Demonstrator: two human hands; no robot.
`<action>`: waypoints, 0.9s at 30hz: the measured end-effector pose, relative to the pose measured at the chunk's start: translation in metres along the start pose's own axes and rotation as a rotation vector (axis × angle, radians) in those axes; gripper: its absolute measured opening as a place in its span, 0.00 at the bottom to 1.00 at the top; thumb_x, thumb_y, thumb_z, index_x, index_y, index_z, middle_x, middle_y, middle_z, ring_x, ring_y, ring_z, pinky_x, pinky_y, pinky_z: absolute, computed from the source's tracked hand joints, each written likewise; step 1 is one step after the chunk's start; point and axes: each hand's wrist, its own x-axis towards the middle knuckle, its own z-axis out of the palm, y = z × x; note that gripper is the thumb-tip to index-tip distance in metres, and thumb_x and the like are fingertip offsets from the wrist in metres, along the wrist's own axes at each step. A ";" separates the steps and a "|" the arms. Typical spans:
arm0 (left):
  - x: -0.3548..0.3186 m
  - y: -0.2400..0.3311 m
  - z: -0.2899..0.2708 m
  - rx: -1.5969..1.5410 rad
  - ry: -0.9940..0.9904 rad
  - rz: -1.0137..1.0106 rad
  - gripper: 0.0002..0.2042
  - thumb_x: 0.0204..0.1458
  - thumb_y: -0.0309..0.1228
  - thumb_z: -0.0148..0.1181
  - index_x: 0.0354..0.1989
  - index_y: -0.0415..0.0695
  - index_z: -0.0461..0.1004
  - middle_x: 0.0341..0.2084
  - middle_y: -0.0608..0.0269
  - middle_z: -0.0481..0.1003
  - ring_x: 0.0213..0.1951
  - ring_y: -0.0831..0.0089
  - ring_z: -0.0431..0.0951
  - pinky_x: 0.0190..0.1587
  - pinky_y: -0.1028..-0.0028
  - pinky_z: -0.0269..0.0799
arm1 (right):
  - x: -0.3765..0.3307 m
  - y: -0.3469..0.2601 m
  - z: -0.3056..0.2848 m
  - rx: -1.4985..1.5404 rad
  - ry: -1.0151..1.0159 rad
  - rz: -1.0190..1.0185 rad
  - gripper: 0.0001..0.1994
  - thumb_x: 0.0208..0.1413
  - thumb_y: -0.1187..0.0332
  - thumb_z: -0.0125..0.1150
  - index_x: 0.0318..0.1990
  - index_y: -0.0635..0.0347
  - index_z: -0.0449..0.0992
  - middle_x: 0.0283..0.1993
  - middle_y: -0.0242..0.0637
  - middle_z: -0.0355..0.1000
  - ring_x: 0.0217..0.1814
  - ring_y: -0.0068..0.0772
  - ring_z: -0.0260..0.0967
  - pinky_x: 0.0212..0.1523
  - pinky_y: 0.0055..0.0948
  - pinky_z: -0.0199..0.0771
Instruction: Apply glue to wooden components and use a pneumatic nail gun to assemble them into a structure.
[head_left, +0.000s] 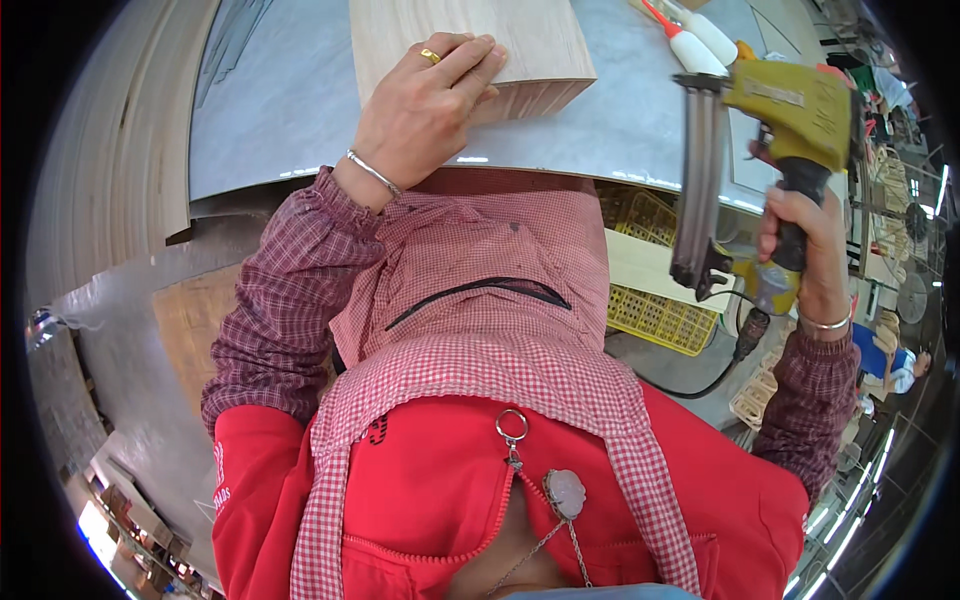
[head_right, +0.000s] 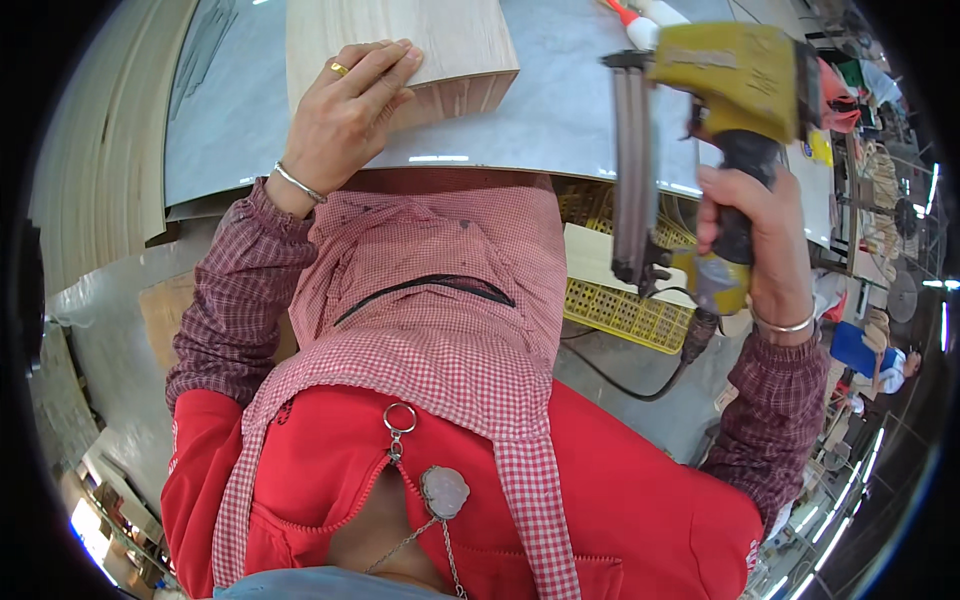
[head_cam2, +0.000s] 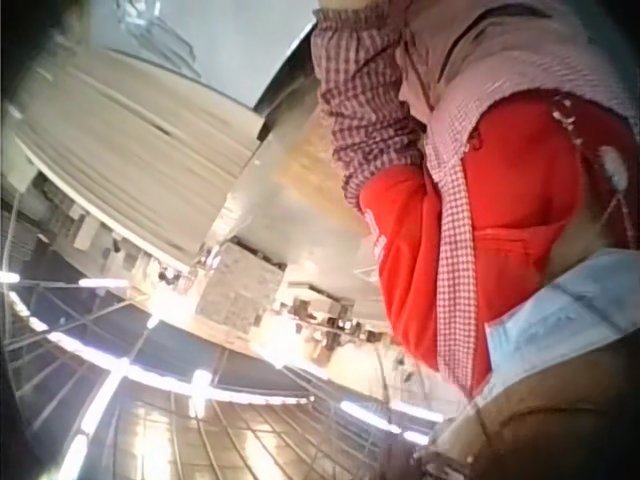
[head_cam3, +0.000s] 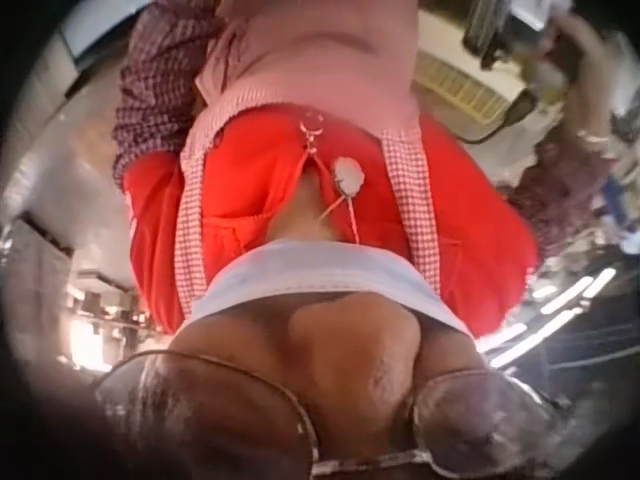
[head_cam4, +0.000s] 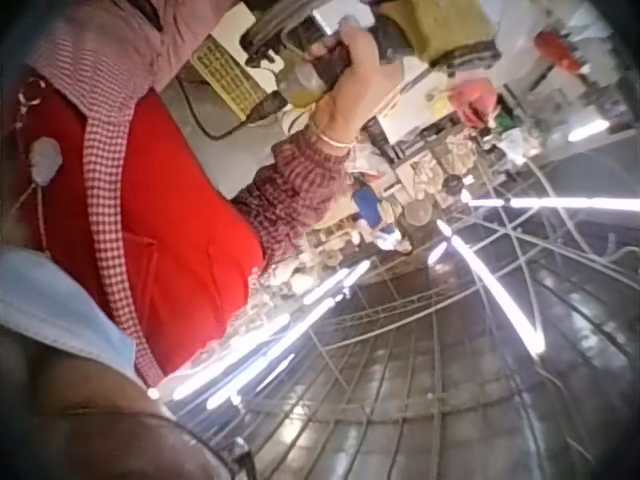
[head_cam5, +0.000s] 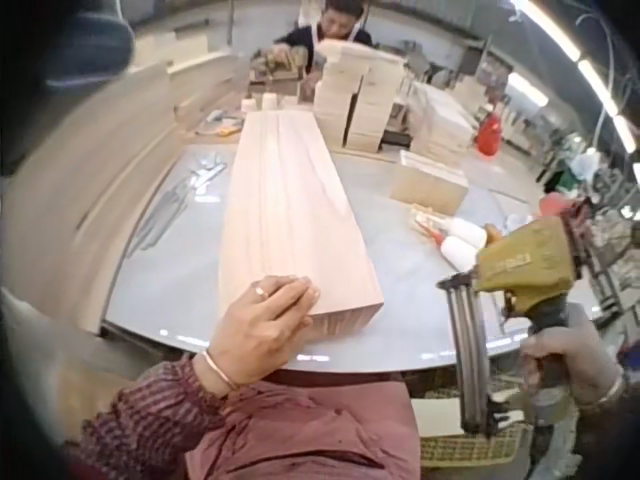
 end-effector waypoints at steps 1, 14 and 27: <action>0.000 0.001 0.001 -0.009 0.012 0.002 0.18 0.46 0.27 0.63 0.49 0.43 0.75 0.48 0.67 0.73 0.47 0.72 0.72 0.47 0.77 0.71 | -0.003 -0.004 0.009 -0.007 0.013 -0.003 0.07 0.46 0.70 0.60 0.28 0.64 0.69 0.19 0.32 0.66 0.15 0.21 0.61 0.18 0.19 0.65; 0.001 0.009 0.002 0.019 0.050 0.030 0.15 0.45 0.25 0.59 0.44 0.41 0.75 0.46 0.67 0.71 0.45 0.72 0.70 0.49 0.77 0.68 | -0.001 -0.024 0.043 -0.142 -0.147 0.016 0.10 0.47 0.69 0.63 0.29 0.64 0.69 0.18 0.30 0.65 0.14 0.16 0.59 0.15 0.16 0.64; -0.001 0.012 0.004 0.017 0.067 0.033 0.14 0.45 0.24 0.57 0.43 0.41 0.75 0.45 0.68 0.69 0.44 0.72 0.69 0.51 0.78 0.68 | -0.002 -0.028 0.049 -0.183 -0.143 0.031 0.11 0.48 0.69 0.62 0.35 0.66 0.69 0.19 0.29 0.65 0.14 0.15 0.59 0.15 0.16 0.64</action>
